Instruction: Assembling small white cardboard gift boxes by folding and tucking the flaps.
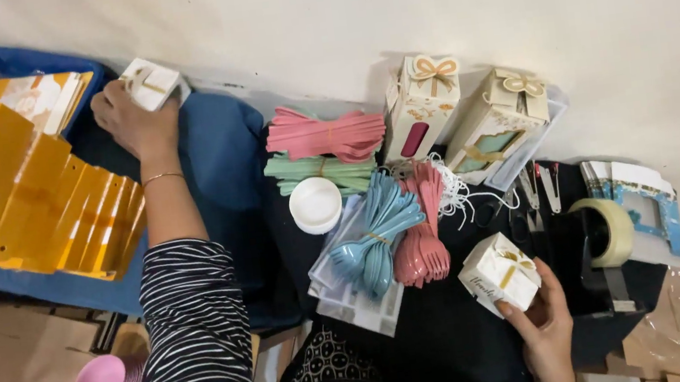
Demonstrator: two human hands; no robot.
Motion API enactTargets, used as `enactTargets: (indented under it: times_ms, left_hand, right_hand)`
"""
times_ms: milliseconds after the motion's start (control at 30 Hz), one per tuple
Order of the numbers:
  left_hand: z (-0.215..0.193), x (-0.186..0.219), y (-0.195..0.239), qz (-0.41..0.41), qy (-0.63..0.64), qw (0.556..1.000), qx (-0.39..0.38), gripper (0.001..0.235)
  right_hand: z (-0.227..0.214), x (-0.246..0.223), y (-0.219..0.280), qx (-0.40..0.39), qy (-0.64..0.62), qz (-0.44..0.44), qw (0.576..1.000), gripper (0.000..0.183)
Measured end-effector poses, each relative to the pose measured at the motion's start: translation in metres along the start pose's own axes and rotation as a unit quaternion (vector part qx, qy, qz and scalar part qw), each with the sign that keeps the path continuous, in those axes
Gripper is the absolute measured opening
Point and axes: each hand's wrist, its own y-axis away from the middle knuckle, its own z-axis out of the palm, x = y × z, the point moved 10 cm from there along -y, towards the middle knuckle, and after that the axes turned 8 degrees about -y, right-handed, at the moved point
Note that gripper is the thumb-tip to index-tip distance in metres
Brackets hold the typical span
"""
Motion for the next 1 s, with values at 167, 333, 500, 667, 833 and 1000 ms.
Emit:
enactTargets:
  times_ms: [167,333,500,667,833,1000]
  left_hand:
    - [-0.002,0.021,0.029,-0.205,0.305,0.922,-0.120,0.055]
    - [-0.032,0.126,0.125,-0.380,0.638,0.579,-0.338,0.060]
    - [-0.093,0.219,0.212,-0.363,0.687,0.402,-0.484,0.064]
    - [-0.096,0.253,0.272,-0.347,0.695,0.328,-0.538,0.060]
    - [-0.110,0.270,0.295,-0.356,0.700,0.282,-0.552,0.062]
    - [-0.124,0.278,0.296,-0.360,0.692,0.275,-0.562,0.060]
  right_hand:
    - [-0.004,0.004,0.001,-0.021,-0.019,-0.023,0.999,0.087]
    - [-0.018,0.022,-0.004,-0.035,-0.014,-0.072,0.997,0.085]
    - [-0.030,0.042,-0.011,-0.045,-0.089,-0.135,0.986,0.094]
    - [-0.031,0.045,-0.010,-0.063,-0.108,-0.154,0.980,0.096]
    - [-0.028,0.041,-0.007,-0.070,-0.111,-0.169,0.977,0.096]
    - [-0.023,0.035,-0.006,-0.074,-0.106,-0.166,0.978,0.096]
